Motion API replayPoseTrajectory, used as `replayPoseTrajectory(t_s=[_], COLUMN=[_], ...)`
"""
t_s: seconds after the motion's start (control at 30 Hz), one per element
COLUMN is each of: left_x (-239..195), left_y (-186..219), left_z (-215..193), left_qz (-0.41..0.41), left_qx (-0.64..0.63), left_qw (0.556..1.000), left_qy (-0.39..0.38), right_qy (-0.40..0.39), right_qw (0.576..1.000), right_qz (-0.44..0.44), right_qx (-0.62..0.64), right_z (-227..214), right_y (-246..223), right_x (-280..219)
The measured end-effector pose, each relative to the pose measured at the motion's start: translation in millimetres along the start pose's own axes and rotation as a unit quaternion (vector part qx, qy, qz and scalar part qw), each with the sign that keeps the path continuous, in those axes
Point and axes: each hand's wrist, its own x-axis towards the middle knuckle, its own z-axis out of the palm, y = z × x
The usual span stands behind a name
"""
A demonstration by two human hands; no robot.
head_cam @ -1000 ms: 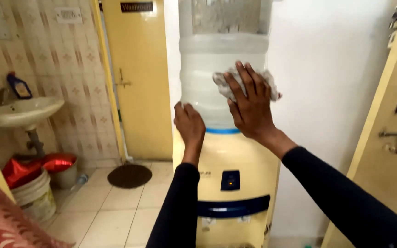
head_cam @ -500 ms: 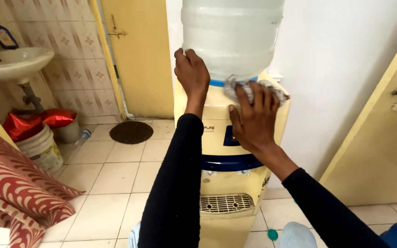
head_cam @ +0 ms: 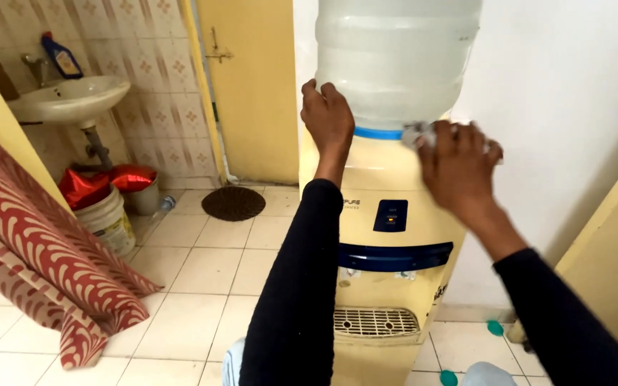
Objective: Cleaning the exterior surfaces of a water dispenser and its water bottle using a cloth.
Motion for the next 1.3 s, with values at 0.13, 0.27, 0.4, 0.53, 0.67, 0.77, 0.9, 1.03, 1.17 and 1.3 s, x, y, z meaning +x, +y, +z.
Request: replayPoseTrajectory(t_s=[0.13,0.27,0.4,0.53,0.67,0.77,0.9,1.03,1.17,1.3], left_x=[-0.4,6.9,-8.6,-15.6,-8.2,-4.4,0.5,-3.0,-15.4,-24.1], left_y=[-1.7,-12.5,18.2,42.4,11.6,-7.5,-6.3,-10.2,2.2,-1.3], left_z=[-0.6,8.4,0.6,-15.5,-40.4,-48.6,-51.0,-54.3,-58.8,-64.7], left_qz=[0.000,0.030,0.020,-0.068,0.031,0.043,-0.004,-0.013,-0.007,0.001], left_qx=[-0.008,0.031,0.172,0.227,0.410,0.447,0.409,0.383,0.314,0.139], left_qw=[1.000,0.999,0.985,0.966,0.897,0.872,0.889,0.905,0.946,0.990], left_qy=[0.005,0.012,-0.017,-0.098,-0.161,-0.197,-0.209,-0.186,-0.076,0.028], right_qy=[-0.209,-0.318,-0.360,-0.369,-0.378,-0.294,-0.279,-0.236,-0.105,-0.043], right_qw=[0.966,0.926,0.898,0.877,0.869,0.915,0.936,0.954,0.988,0.990], right_qz=[0.131,0.162,0.170,0.156,0.246,0.215,0.144,0.080,-0.055,-0.102], right_qx=[0.081,0.126,0.189,0.264,0.202,0.175,0.157,0.165,0.099,0.092], right_z=[-20.8,13.0,48.7,55.2,64.7,64.6,47.2,13.0,-42.1,-59.4], right_y=[16.6,47.1,78.0,93.4,109.1,105.6,91.5,71.0,-0.3,-49.8], right_x=[43.0,65.7,78.6,89.7,96.3,90.2,85.7,57.8,28.7,32.6])
